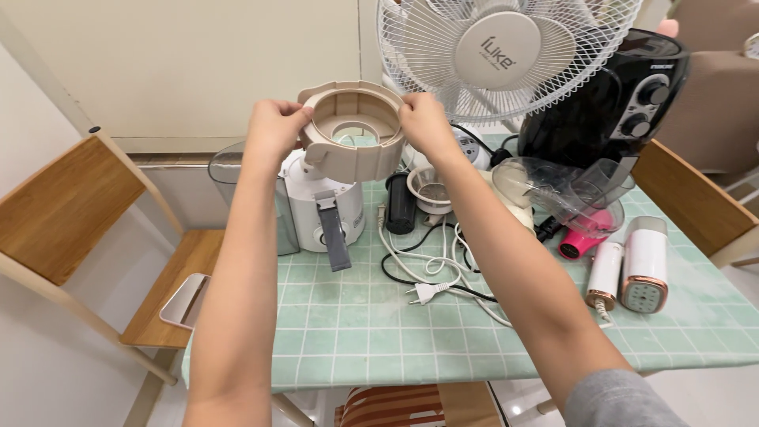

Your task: The person disassembles a juicer by removing the lid, strainer, and container, then reassembles it in reverse order. They also briefly handle a hand mixer, attaching its beaters. The actions occur on a table with other small appliances nearby.

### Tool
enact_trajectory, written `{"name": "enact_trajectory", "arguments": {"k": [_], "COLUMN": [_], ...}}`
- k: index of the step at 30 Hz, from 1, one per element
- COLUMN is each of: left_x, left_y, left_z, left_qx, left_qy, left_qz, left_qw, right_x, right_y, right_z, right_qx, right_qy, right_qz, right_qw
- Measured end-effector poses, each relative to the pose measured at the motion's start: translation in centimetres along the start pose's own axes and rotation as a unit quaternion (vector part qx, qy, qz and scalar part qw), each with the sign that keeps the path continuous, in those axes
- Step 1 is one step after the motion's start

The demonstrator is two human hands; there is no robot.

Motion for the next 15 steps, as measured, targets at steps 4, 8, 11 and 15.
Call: {"name": "enact_trajectory", "arguments": {"k": [4,8,11,15], "left_x": [0.0,0.0,0.0,0.2], "left_y": [2.7,5.7,7.9,10.5], "left_z": [-0.2,-0.6,-1.1,-1.6], "left_qx": [0.007,0.032,0.036,-0.026], "left_qy": [-0.008,0.001,-0.004,-0.011], "left_qz": [-0.025,-0.074,-0.107,-0.123], "left_qw": [1.000,0.997,0.994,0.992], "right_x": [1.4,2.4,3.1,3.9], "right_y": [-2.5,-4.5,-5.6,-7.0], "right_z": [1.2,3.5,5.4,7.5], "right_qx": [-0.002,0.029,0.020,0.054], "right_qy": [0.032,0.000,0.023,0.032], "right_qz": [-0.005,0.002,-0.005,0.003], "right_qw": [0.999,1.000,1.000,0.998]}}
Point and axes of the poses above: each hand's wrist, its own x-axis away from the middle knuckle, its own y-axis out of the palm, z = x × y, the point moved 1 cm from there along -x, towards the middle knuckle, and after that the axes turned 3 degrees about -z, right-handed, at the moved point
